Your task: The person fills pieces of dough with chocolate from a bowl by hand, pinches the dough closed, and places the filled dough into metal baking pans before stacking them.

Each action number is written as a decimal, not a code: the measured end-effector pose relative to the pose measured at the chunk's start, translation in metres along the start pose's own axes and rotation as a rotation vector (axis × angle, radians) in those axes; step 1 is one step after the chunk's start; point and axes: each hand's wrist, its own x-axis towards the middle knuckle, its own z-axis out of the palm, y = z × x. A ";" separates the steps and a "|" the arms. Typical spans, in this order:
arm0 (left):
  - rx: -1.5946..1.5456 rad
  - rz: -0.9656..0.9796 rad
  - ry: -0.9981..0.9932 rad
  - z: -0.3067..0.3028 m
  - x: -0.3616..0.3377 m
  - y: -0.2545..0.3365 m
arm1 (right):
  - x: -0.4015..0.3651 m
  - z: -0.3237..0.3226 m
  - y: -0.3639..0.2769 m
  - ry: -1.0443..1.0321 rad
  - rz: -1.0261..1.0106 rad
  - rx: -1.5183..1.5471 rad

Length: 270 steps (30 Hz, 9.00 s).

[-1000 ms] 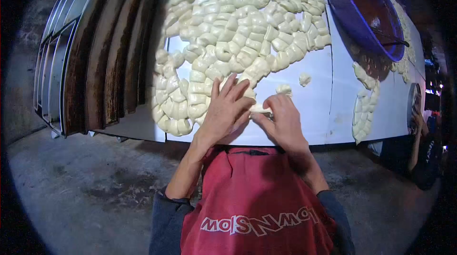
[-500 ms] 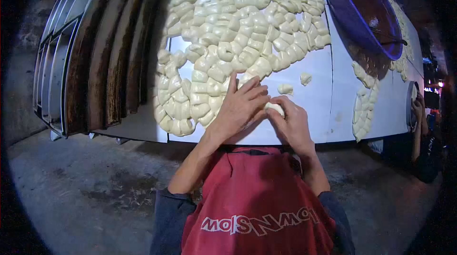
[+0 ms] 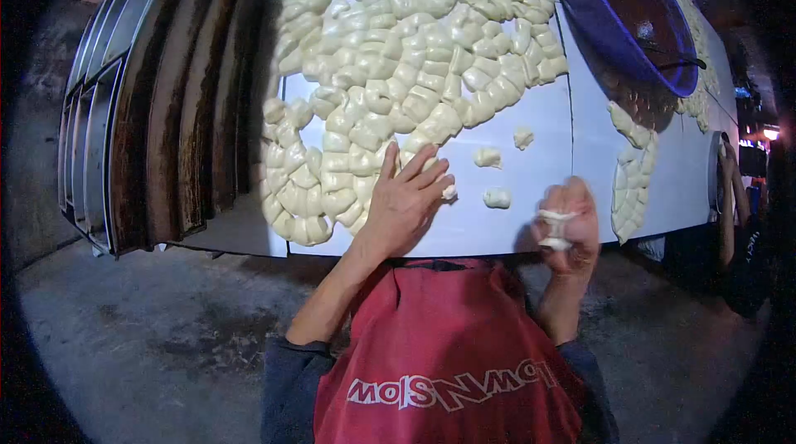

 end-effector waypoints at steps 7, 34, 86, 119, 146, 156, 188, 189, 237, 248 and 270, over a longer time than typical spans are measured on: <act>-0.133 -0.079 -0.082 -0.019 0.015 0.019 | 0.028 -0.002 -0.012 0.124 0.083 -0.166; -1.301 -0.007 0.529 0.068 0.187 0.105 | 0.089 -0.031 -0.077 -0.003 -0.054 0.059; -1.374 -0.488 0.478 0.010 0.112 0.053 | 0.077 -0.016 0.026 0.253 -0.616 -1.218; -0.838 -0.588 0.047 0.004 0.059 0.062 | 0.019 -0.059 0.029 0.011 -0.220 -1.234; -0.191 -0.286 0.089 0.017 0.069 0.045 | 0.077 -0.087 0.020 -0.001 -0.415 -1.506; -0.609 -0.237 0.191 0.024 0.089 0.048 | 0.056 -0.057 0.050 0.079 0.025 -0.748; -1.313 -0.598 -0.015 -0.002 0.063 0.029 | 0.054 -0.040 0.013 -0.018 0.276 -0.360; -1.320 -0.562 0.006 0.000 0.063 0.027 | 0.052 -0.037 0.012 -0.017 0.280 -0.330; -1.292 0.234 0.492 0.090 0.209 0.149 | 0.034 -0.071 -0.057 0.348 -0.326 0.210; -1.406 -0.341 -0.001 0.075 0.215 0.113 | 0.167 -0.125 -0.211 0.274 -0.360 -0.693; -1.464 -0.437 -0.049 0.036 0.224 0.112 | 0.171 -0.109 -0.199 0.025 -0.119 -0.209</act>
